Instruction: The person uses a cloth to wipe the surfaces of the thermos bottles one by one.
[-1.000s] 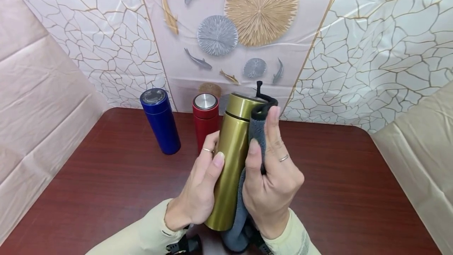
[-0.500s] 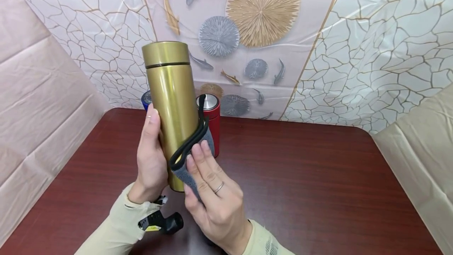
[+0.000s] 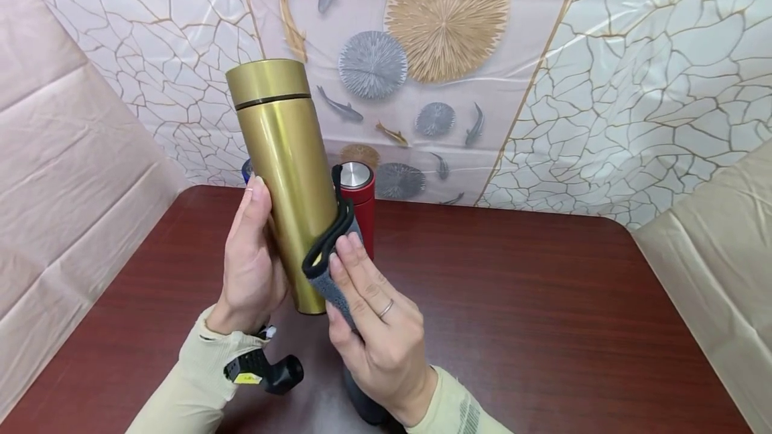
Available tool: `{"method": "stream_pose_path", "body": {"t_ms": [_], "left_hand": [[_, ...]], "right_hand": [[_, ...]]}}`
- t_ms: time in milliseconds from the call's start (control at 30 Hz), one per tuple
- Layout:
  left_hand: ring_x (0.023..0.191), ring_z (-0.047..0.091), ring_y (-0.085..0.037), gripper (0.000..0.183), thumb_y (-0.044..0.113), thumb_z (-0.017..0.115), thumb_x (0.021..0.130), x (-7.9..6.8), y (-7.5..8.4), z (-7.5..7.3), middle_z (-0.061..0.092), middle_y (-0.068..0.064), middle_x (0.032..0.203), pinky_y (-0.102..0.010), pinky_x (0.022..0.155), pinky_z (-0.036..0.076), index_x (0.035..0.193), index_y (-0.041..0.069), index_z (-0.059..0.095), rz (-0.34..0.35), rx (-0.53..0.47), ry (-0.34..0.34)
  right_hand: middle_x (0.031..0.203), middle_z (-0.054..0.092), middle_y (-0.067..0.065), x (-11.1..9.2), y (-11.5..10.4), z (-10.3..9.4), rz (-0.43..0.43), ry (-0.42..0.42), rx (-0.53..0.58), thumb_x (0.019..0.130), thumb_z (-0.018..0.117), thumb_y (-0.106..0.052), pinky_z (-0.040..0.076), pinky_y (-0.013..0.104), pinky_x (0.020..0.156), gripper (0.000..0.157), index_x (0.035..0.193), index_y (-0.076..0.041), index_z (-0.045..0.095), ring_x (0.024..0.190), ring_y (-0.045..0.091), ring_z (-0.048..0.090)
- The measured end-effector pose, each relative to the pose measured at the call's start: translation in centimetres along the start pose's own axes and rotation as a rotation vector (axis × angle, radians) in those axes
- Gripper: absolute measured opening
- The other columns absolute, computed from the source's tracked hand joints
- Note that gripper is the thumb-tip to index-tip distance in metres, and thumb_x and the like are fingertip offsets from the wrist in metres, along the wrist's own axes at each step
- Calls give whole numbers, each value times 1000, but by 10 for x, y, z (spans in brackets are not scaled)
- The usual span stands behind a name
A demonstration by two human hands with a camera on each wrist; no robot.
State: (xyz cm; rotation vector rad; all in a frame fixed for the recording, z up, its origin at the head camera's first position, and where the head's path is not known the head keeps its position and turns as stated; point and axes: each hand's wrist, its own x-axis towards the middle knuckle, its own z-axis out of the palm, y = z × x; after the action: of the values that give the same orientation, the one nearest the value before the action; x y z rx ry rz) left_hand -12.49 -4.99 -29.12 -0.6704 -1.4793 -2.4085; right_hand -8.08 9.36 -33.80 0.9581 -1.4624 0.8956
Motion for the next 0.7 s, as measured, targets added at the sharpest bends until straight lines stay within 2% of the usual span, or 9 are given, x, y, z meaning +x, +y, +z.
{"method": "stream_pose_path", "body": {"t_ms": [100, 167, 300, 400, 433, 567, 700], "left_hand": [[88, 62, -18, 37, 45, 45, 106, -1, 1, 0, 59, -5, 107, -30, 82, 51, 127, 14, 41, 31, 20, 9], [84, 62, -19, 35, 46, 48, 105, -1, 2, 0, 58, -6, 104, -29, 79, 52, 122, 17, 39, 55, 18, 25], [84, 65, -20, 29, 41, 47, 105, 2, 2, -1, 58, -9, 108, -33, 78, 58, 123, 20, 36, 74, -84, 65], [86, 70, -24, 30, 40, 47, 105, 5, 2, -2, 63, -14, 112, -41, 78, 62, 124, 21, 34, 72, -158, 81], [85, 71, -26, 31, 41, 47, 105, 5, 2, -3, 64, -15, 112, -43, 78, 63, 124, 21, 33, 69, -170, 81], [82, 73, -23, 46, 55, 43, 104, 3, 1, -3, 67, -12, 109, -39, 76, 63, 132, 19, 37, 41, -135, 78], [84, 72, -19, 64, 66, 27, 104, -1, 0, 1, 69, -5, 106, -36, 80, 61, 133, 12, 48, -54, -83, 110]], "right_hand": [[127, 63, 36, 1, -1, 0, -37, 24, 16, 101, 59, -8, 52, 33, 105, 33, 109, 23, 67, 125, 35, 65], [124, 64, 37, 1, -1, 2, -95, 34, 15, 101, 60, -9, 53, 34, 103, 33, 105, 23, 68, 122, 37, 66], [111, 70, 35, 3, 0, 5, -252, 16, -43, 100, 60, -10, 60, 36, 91, 33, 97, 20, 71, 108, 41, 73], [103, 73, 32, 3, 0, 6, -324, -21, -92, 99, 60, -12, 62, 37, 86, 32, 94, 17, 73, 99, 41, 75], [103, 74, 31, 2, -1, 6, -329, -35, -104, 99, 60, -13, 62, 37, 87, 32, 95, 16, 73, 99, 41, 75], [104, 74, 31, 0, -2, 7, -313, -53, -123, 100, 60, -13, 60, 38, 93, 32, 96, 16, 74, 102, 41, 74], [105, 73, 31, 0, -1, 6, -286, -49, -141, 101, 60, -12, 59, 37, 94, 31, 96, 16, 74, 104, 41, 74]]}}
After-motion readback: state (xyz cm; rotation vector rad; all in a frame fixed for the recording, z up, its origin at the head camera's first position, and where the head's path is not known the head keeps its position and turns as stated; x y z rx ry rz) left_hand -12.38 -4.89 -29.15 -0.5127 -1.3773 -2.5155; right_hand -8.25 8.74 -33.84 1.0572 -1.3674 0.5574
